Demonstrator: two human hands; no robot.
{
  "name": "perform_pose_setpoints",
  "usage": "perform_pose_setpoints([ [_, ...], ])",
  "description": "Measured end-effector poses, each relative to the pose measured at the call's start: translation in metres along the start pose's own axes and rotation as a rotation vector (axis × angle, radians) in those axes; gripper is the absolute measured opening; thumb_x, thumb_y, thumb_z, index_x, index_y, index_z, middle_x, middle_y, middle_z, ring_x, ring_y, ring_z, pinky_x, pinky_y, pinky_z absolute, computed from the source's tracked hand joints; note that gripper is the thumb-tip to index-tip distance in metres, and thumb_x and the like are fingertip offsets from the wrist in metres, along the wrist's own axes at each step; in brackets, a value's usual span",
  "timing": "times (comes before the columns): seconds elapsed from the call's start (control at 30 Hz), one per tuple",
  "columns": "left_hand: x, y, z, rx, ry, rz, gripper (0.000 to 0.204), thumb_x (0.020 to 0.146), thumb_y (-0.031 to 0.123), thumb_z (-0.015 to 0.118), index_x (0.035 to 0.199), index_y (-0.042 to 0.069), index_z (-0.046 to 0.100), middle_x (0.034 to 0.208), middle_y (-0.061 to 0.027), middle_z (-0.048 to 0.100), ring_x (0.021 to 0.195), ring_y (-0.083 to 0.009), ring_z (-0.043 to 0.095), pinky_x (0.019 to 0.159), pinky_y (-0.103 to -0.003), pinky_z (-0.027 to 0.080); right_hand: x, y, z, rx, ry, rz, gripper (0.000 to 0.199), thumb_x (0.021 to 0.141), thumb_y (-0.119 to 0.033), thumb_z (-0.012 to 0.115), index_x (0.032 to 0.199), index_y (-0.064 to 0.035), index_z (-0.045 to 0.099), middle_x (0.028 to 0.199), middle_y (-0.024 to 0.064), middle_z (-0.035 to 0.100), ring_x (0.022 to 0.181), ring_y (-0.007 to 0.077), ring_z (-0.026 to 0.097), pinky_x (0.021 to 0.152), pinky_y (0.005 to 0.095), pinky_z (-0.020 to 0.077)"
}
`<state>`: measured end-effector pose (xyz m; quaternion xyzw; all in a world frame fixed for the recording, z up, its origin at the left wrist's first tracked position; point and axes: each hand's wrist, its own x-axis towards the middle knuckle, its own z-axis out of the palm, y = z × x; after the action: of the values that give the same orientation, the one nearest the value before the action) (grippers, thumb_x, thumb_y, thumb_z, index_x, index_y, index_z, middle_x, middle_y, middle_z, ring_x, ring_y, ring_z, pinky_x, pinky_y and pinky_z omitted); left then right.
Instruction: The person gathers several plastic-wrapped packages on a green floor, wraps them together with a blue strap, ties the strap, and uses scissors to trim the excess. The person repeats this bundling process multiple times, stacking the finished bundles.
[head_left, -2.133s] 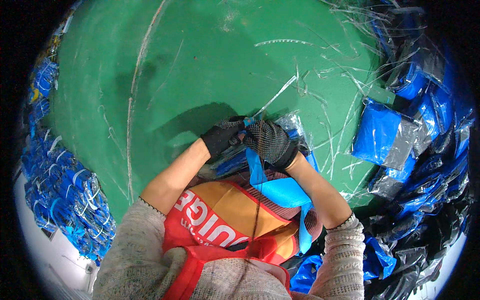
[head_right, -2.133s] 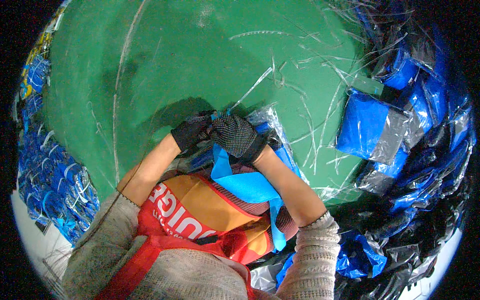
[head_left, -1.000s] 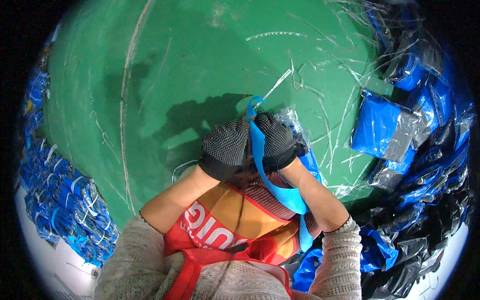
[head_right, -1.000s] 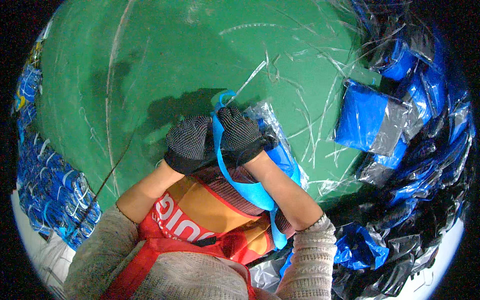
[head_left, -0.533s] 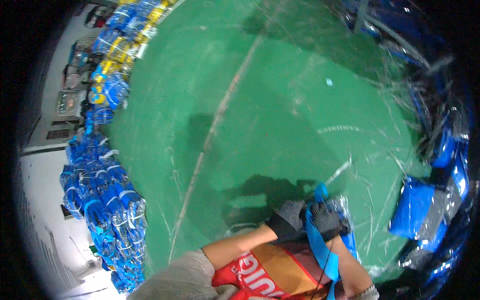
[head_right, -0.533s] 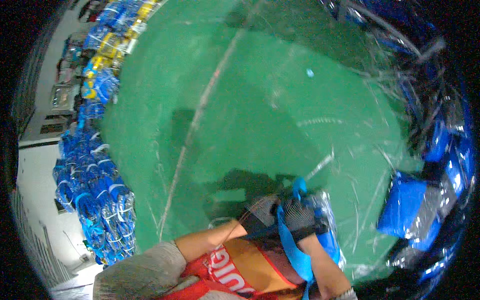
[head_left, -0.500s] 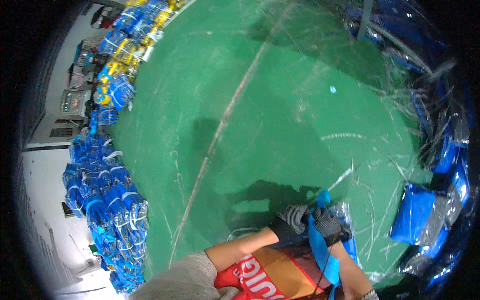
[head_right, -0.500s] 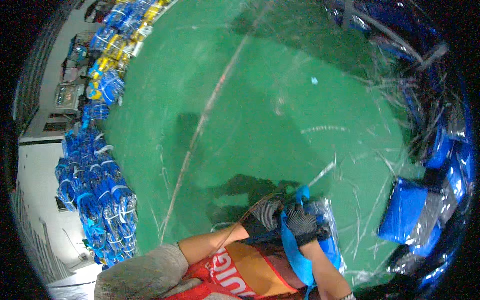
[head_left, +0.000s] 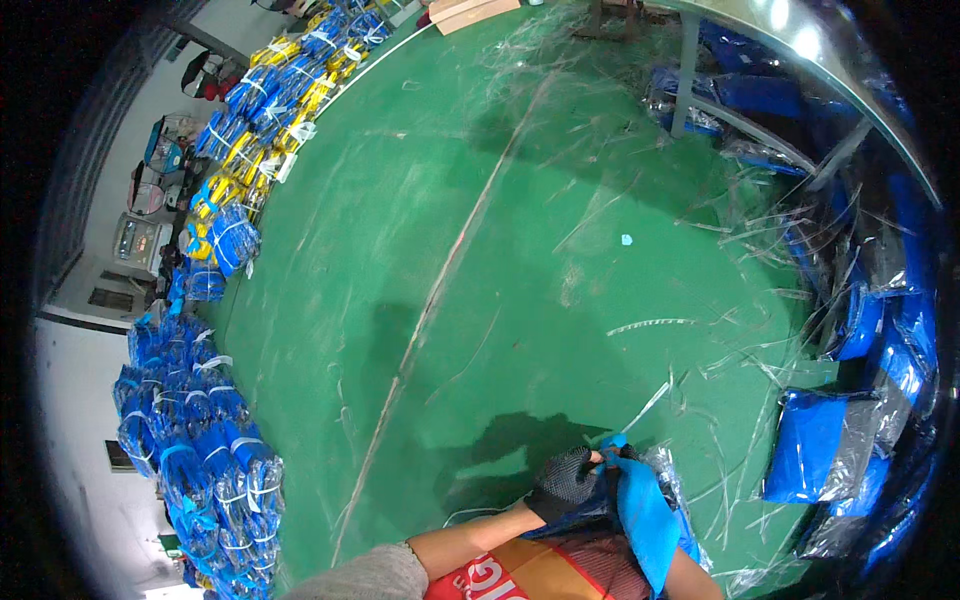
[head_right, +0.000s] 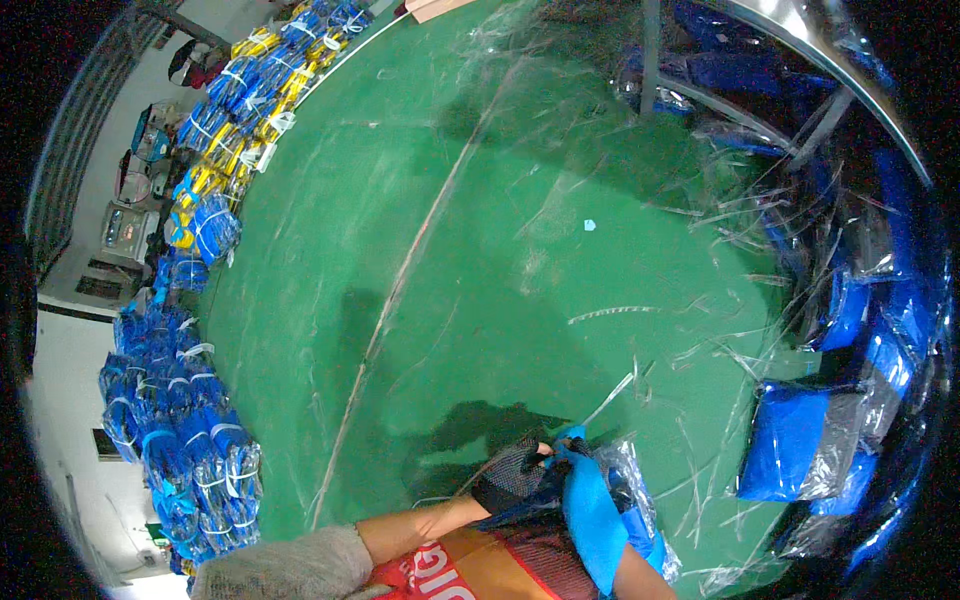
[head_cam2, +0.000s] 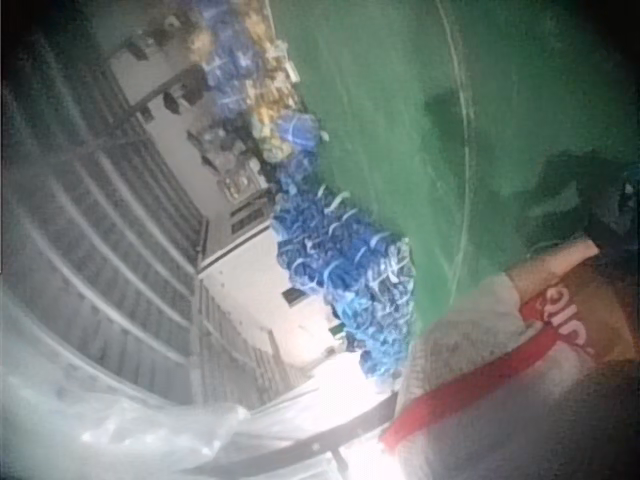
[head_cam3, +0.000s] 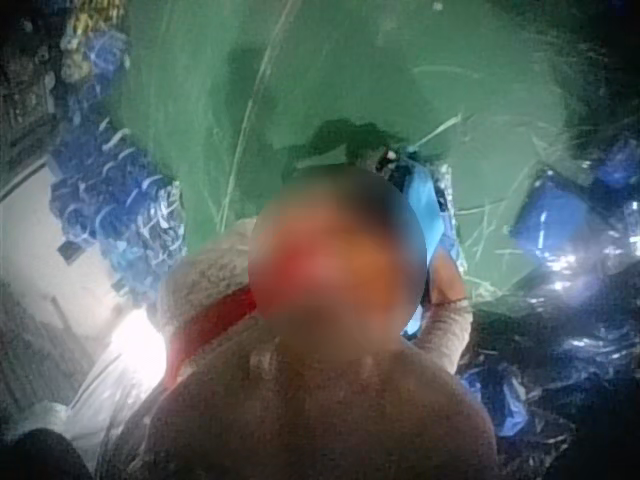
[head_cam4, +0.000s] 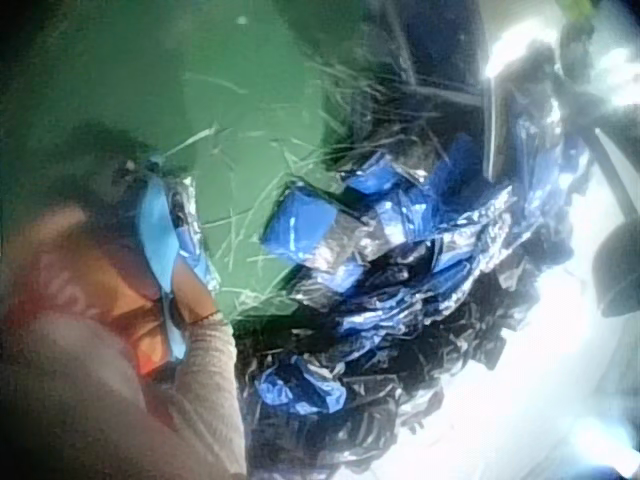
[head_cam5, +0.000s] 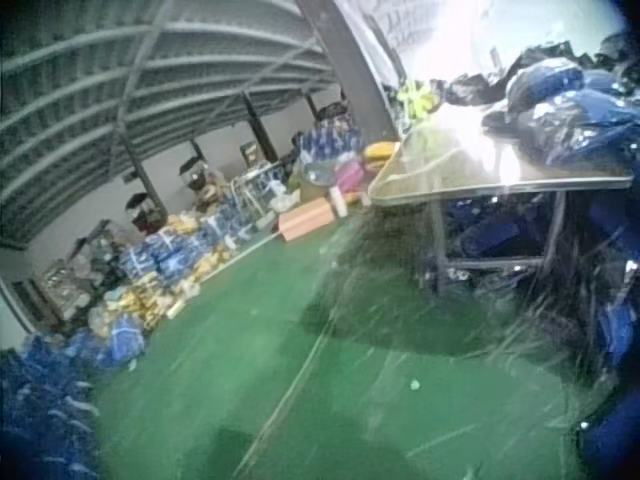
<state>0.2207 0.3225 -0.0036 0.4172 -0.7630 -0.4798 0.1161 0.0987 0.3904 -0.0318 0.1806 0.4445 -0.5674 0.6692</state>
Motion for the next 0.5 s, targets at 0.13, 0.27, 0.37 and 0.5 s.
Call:
perform_pose_setpoints([
  [0.13, 0.000, -0.006, 0.012, 0.073, 0.031, 0.010, 0.019, 0.077, 0.006, 0.055, 0.095, 0.004, 0.059, 0.088, -0.0157, 0.063, 0.081, -0.0339, 0.061, 0.072, -0.039, 0.049, -0.031, -0.021, 0.038, -0.046, -0.004, -0.087, 0.017, 0.087, -0.017, 0.050, 0.100, -0.0099, 0.057, 0.087, 0.0046, 0.058, 0.081, 0.0162, 0.052, 0.076, 0.0291, 0.0424],
  [0.27, 0.001, 0.001, 0.018, 0.024, -0.002, -0.022, 0.018, 0.080, 0.004, 0.051, 0.096, 0.002, 0.058, 0.089, -0.0180, 0.062, 0.081, -0.0353, 0.060, 0.071, -0.039, 0.049, -0.050, -0.032, 0.049, 0.032, -0.082, -0.045, 0.022, 0.088, -0.016, 0.049, 0.105, -0.0049, 0.057, 0.092, 0.0039, 0.059, 0.086, 0.0156, 0.053, 0.080, 0.0292, 0.0420],
  [0.37, 0.008, 0.002, 0.016, -0.018, 0.073, 0.095, 0.015, 0.079, 0.006, 0.052, 0.093, 0.003, 0.056, 0.092, -0.0179, 0.061, 0.082, -0.0359, 0.059, 0.071, -0.040, 0.049, -0.052, -0.036, 0.047, -0.295, -0.044, -0.147, 0.024, 0.089, -0.016, 0.047, 0.108, -0.0043, 0.056, 0.093, 0.0054, 0.059, 0.087, 0.0168, 0.054, 0.080, 0.0284, 0.0424],
  [0.5, 0.014, 0.002, 0.013, -0.085, 0.154, 0.250, 0.016, 0.076, 0.008, 0.055, 0.092, 0.006, 0.054, 0.096, -0.0132, 0.062, 0.085, -0.0336, 0.058, 0.072, -0.041, 0.047, -0.049, -0.038, 0.048, -0.250, -0.081, -0.114, 0.026, 0.091, -0.019, 0.045, 0.111, -0.0047, 0.055, 0.094, 0.0057, 0.058, 0.086, 0.0169, 0.054, 0.079, 0.0272, 0.0427],
])
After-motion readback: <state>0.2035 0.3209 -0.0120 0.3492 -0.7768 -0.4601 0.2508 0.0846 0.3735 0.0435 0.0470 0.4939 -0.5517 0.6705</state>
